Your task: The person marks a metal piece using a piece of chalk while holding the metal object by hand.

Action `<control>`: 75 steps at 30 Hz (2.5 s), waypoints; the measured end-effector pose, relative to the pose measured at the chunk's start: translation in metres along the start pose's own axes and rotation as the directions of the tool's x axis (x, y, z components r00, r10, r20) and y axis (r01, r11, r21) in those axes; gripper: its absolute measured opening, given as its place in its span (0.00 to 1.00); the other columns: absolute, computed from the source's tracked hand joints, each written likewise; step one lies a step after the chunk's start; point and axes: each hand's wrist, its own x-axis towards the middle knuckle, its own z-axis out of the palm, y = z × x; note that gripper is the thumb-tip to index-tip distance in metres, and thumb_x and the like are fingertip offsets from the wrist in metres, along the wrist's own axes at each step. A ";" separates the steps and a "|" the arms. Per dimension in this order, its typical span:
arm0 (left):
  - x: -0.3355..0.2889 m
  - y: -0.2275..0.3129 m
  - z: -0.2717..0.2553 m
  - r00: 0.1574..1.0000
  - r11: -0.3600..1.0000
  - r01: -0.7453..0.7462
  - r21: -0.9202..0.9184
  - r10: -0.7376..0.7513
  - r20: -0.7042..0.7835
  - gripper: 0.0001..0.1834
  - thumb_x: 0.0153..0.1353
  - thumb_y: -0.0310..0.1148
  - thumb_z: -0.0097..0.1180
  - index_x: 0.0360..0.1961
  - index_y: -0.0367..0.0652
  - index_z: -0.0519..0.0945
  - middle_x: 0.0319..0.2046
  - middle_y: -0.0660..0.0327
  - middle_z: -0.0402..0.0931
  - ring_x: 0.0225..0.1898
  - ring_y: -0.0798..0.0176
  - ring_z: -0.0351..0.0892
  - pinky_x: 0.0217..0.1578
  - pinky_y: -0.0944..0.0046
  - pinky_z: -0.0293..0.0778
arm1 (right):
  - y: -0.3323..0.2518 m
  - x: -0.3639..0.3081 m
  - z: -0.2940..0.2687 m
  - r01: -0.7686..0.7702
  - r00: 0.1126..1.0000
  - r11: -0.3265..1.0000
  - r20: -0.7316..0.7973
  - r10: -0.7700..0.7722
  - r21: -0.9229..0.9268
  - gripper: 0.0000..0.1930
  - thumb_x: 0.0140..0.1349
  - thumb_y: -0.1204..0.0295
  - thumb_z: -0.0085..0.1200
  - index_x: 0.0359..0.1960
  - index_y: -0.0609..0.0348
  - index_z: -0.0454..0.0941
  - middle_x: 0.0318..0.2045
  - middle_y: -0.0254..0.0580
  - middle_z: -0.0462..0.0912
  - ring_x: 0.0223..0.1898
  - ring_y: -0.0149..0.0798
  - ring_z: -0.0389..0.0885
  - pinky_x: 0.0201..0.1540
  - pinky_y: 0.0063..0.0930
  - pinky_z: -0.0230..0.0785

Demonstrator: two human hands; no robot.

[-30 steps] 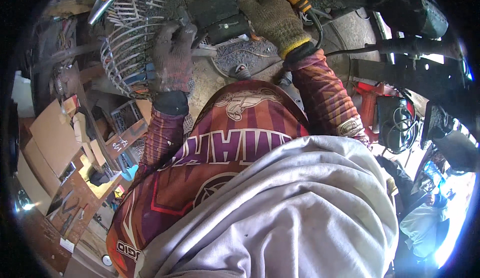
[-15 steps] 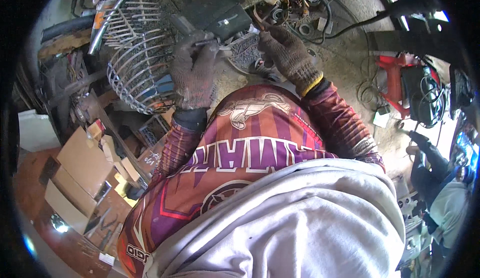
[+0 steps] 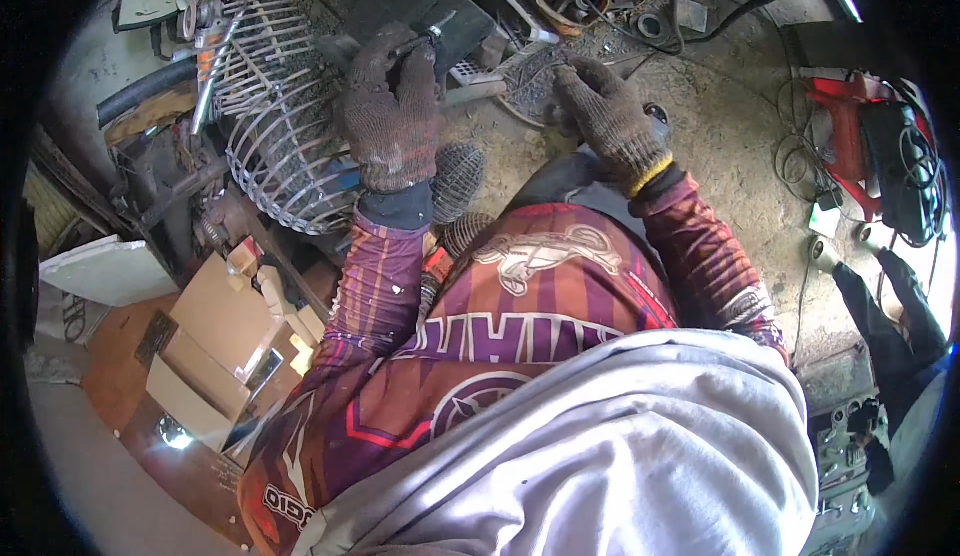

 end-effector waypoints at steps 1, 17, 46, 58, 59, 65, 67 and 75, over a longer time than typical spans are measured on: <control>0.001 0.005 -0.002 0.999 0.999 0.014 0.039 -0.015 0.030 0.13 0.60 0.30 0.61 0.45 0.38 0.81 0.37 0.54 0.83 0.35 0.60 0.83 0.39 0.60 0.78 | 0.001 0.000 -0.004 0.035 0.999 0.999 0.004 -0.035 -0.022 0.22 0.70 0.61 0.54 0.58 0.64 0.74 0.38 0.32 0.82 0.34 0.24 0.78 0.35 0.19 0.72; 0.002 -0.001 0.005 0.987 0.969 -0.148 0.199 0.157 -0.034 0.15 0.61 0.30 0.65 0.47 0.37 0.80 0.43 0.53 0.82 0.42 0.57 0.83 0.45 0.59 0.79 | 0.062 -0.002 -0.031 -0.124 0.990 0.990 -0.066 0.128 0.063 0.19 0.71 0.61 0.53 0.57 0.58 0.73 0.37 0.36 0.81 0.32 0.28 0.80 0.32 0.25 0.76; 0.001 -0.002 0.013 0.965 0.974 -0.225 0.022 0.226 -0.131 0.13 0.60 0.27 0.64 0.45 0.35 0.79 0.42 0.55 0.81 0.40 0.63 0.81 0.43 0.63 0.79 | 0.095 -0.004 -0.036 -0.138 0.974 0.987 -0.171 0.149 0.079 0.19 0.70 0.61 0.54 0.59 0.56 0.73 0.39 0.33 0.79 0.33 0.27 0.77 0.35 0.22 0.73; -0.002 -0.004 0.010 0.974 0.981 -0.192 -0.025 0.187 -0.127 0.16 0.60 0.26 0.64 0.48 0.35 0.78 0.43 0.55 0.80 0.42 0.62 0.81 0.44 0.64 0.79 | 0.092 -0.006 -0.041 -0.088 0.976 0.996 -0.201 0.080 -0.030 0.24 0.70 0.63 0.54 0.61 0.66 0.71 0.45 0.42 0.82 0.46 0.34 0.80 0.49 0.26 0.72; -0.002 -0.005 0.012 0.972 0.978 -0.204 -0.043 0.196 -0.132 0.16 0.60 0.26 0.64 0.48 0.35 0.77 0.43 0.55 0.80 0.41 0.62 0.81 0.44 0.64 0.79 | 0.090 -0.007 -0.039 -0.073 0.976 0.997 -0.209 0.063 -0.038 0.23 0.70 0.63 0.54 0.61 0.66 0.71 0.45 0.42 0.82 0.45 0.33 0.80 0.48 0.26 0.73; 0.000 -0.004 0.014 0.968 0.978 -0.205 0.026 0.206 -0.140 0.19 0.60 0.26 0.65 0.52 0.35 0.76 0.44 0.54 0.80 0.43 0.62 0.82 0.44 0.64 0.80 | 0.088 -0.009 -0.040 -0.045 0.975 0.998 -0.217 0.035 -0.042 0.21 0.71 0.63 0.53 0.58 0.65 0.73 0.41 0.39 0.82 0.40 0.32 0.81 0.42 0.25 0.74; -0.001 -0.007 0.013 0.978 0.985 -0.170 -0.029 0.164 -0.131 0.19 0.60 0.25 0.65 0.52 0.34 0.76 0.44 0.53 0.80 0.44 0.62 0.82 0.45 0.64 0.80 | 0.089 -0.009 -0.040 -0.044 0.976 0.998 -0.216 0.034 -0.039 0.21 0.71 0.62 0.53 0.57 0.65 0.74 0.40 0.38 0.82 0.39 0.31 0.81 0.40 0.25 0.73; -0.002 -0.005 0.013 0.985 0.988 -0.149 -0.047 0.144 -0.095 0.23 0.59 0.24 0.65 0.55 0.34 0.73 0.46 0.53 0.79 0.45 0.62 0.82 0.45 0.64 0.80 | 0.093 -0.005 -0.044 -0.067 0.972 0.998 -0.226 0.068 0.011 0.19 0.70 0.62 0.54 0.54 0.63 0.76 0.37 0.37 0.83 0.37 0.29 0.80 0.39 0.23 0.73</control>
